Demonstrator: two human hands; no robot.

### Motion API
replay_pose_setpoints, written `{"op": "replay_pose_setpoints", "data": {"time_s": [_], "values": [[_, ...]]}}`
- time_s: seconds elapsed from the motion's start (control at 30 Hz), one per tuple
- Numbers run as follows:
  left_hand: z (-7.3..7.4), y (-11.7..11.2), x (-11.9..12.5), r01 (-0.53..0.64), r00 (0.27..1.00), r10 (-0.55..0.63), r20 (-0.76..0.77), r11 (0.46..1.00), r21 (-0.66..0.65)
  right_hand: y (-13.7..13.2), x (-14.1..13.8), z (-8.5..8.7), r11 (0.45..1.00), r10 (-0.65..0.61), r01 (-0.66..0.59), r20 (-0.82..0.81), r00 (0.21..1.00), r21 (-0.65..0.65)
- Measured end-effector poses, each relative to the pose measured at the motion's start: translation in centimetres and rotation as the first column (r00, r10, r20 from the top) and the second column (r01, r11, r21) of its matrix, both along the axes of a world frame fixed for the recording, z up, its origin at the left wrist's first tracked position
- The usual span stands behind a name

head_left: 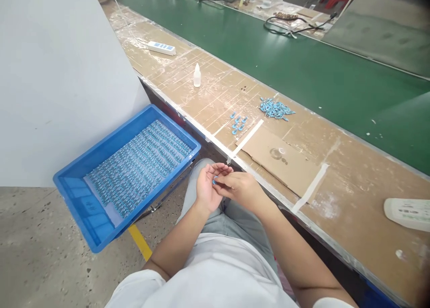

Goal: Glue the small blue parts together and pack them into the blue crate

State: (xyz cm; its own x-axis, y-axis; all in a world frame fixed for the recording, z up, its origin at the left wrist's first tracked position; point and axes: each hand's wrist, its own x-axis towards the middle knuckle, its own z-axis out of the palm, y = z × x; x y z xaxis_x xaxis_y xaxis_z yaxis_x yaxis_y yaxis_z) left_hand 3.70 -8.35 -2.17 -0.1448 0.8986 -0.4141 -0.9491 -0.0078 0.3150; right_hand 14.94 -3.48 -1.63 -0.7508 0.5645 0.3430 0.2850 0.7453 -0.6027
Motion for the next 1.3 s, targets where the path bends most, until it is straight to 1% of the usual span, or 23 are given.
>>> {"op": "replay_pose_setpoints", "data": {"time_s": [0.03, 0.07, 0.1, 0.13, 0.17, 0.23, 0.27, 0.33, 0.4, 0.47, 0.6, 0.7, 0.8, 0.87, 0.93, 0.97, 1.0, 1.03, 1.1, 1.17, 1.2, 1.27, 1.3], "values": [[0.2, -0.1, 0.1, 0.009, 1.0, -0.01, 0.007, 1.0, 0.008, -0.2, 0.1, 0.1, 0.997, -0.041, 0.038, -0.041, 0.998, -0.068], [0.4, -0.2, 0.1, 0.016, 1.0, -0.016, 0.02, 1.0, 0.012, -0.4, 0.2, 0.3, 0.98, -0.11, 0.091, -0.102, 0.989, -0.179], [0.6, -0.3, 0.1, 0.023, 0.999, -0.023, 0.04, 1.0, 0.012, -0.7, 0.2, 0.5, 0.935, -0.208, 0.146, -0.167, 0.964, -0.324], [0.8, -0.4, 0.0, 0.029, 0.998, -0.029, 0.063, 1.0, 0.01, -1.0, 0.2, 0.8, 0.857, -0.318, 0.181, -0.219, 0.923, -0.483], [1.0, -0.5, 0.0, 0.034, 0.996, -0.034, 0.081, 0.999, 0.009, -1.2, 0.2, 1.0, 0.756, -0.423, 0.187, -0.25, 0.871, -0.628], [1.2, -0.8, 0.0, 0.054, 0.994, -0.056, 0.095, 0.998, 0.028, -1.6, 0.0, 1.4, 0.559, -0.568, 0.129, -0.266, 0.779, -0.819], [1.2, -1.0, 0.1, 0.076, 0.993, -0.08, 0.09, 0.996, 0.047, -1.7, -0.1, 1.6, 0.489, -0.608, 0.09, -0.265, 0.748, -0.868], [1.1, -1.5, 0.4, 0.119, 0.991, -0.124, 0.057, 0.989, 0.086, -1.8, -0.2, 1.8, 0.399, -0.655, 0.031, -0.261, 0.709, -0.916], [0.8, -1.9, 0.9, 0.143, 0.989, -0.144, 0.009, 0.984, 0.106, -1.9, -0.3, 2.0, 0.345, -0.678, -0.001, -0.25, 0.691, -0.939], [0.6, -2.2, 1.5, 0.135, 0.99, -0.13, -0.053, 0.986, 0.099, -2.0, -0.2, 2.2, 0.312, -0.695, -0.021, -0.243, 0.676, -0.95], [0.1, -2.2, 2.5, 0.056, 0.992, -0.049, -0.113, 0.997, 0.056, -2.3, 0.0, 2.5, 0.295, -0.686, -0.029, -0.233, 0.689, -0.955], [-0.2, -1.9, 2.6, -0.002, 0.996, 0.005, -0.092, 0.999, 0.036, -2.3, 0.0, 2.6, 0.337, -0.645, 0.054, -0.189, 0.74, -0.94], [-0.4, -1.6, 2.2, -0.003, 0.999, 0.003, -0.032, 1.0, 0.023, -2.2, 0.2, 2.8, 0.436, -0.586, 0.169, -0.136, 0.799, -0.884], [-0.5, -1.4, 1.7, -0.009, 1.0, 0.009, 0.014, 1.0, 0.026, -1.6, 1.0, 3.2, 0.547, -0.54, 0.234, -0.125, 0.832, -0.804], [-0.5, -1.3, 1.2, -0.023, 0.998, 0.022, 0.051, 0.999, 0.027, -0.1, 2.3, 3.7, 0.68, -0.549, 0.362, -0.116, 0.827, -0.638], [-0.6, -1.3, 1.0, -0.029, 0.998, 0.028, 0.063, 0.999, 0.022, 1.2, 3.2, 4.0, 0.722, -0.585, 0.457, -0.105, 0.804, -0.519], [-0.7, -1.3, 0.7, -0.034, 0.997, 0.033, 0.072, 0.999, 0.014, 2.8, 4.3, 4.1, 0.733, -0.634, 0.559, -0.093, 0.767, -0.388], [-0.8, -1.4, 0.5, -0.039, 0.996, 0.039, 0.077, 0.999, 0.003, 4.9, 5.4, 4.1, 0.711, -0.69, 0.652, -0.082, 0.719, -0.263], [-1.0, -1.5, 0.1, -0.05, 0.995, 0.051, 0.08, 0.999, -0.015, 9.9, 8.0, 3.3, 0.617, -0.786, 0.781, -0.028, 0.617, -0.098], [-1.2, -1.6, -0.2, -0.055, 0.995, 0.057, 0.081, 0.998, -0.029, 15.3, 10.6, 1.6, 0.559, -0.828, 0.829, 0.033, 0.56, -0.023], [-1.2, -1.6, -0.2, -0.056, 0.995, 0.059, 0.08, 0.998, -0.038, 17.7, 11.7, 0.5, 0.528, -0.845, 0.849, 0.101, 0.525, 0.007], [-1.4, -1.7, -0.3, -0.065, 0.995, 0.069, 0.073, 0.997, -0.05, 21.6, 13.5, -1.9, 0.484, -0.857, 0.874, 0.233, 0.46, 0.054], [-1.4, -1.7, -0.3, -0.072, 0.995, 0.075, 0.07, 0.996, -0.053, 22.9, 14.0, -3.0, 0.466, -0.854, 0.883, 0.284, 0.435, 0.049]]}}
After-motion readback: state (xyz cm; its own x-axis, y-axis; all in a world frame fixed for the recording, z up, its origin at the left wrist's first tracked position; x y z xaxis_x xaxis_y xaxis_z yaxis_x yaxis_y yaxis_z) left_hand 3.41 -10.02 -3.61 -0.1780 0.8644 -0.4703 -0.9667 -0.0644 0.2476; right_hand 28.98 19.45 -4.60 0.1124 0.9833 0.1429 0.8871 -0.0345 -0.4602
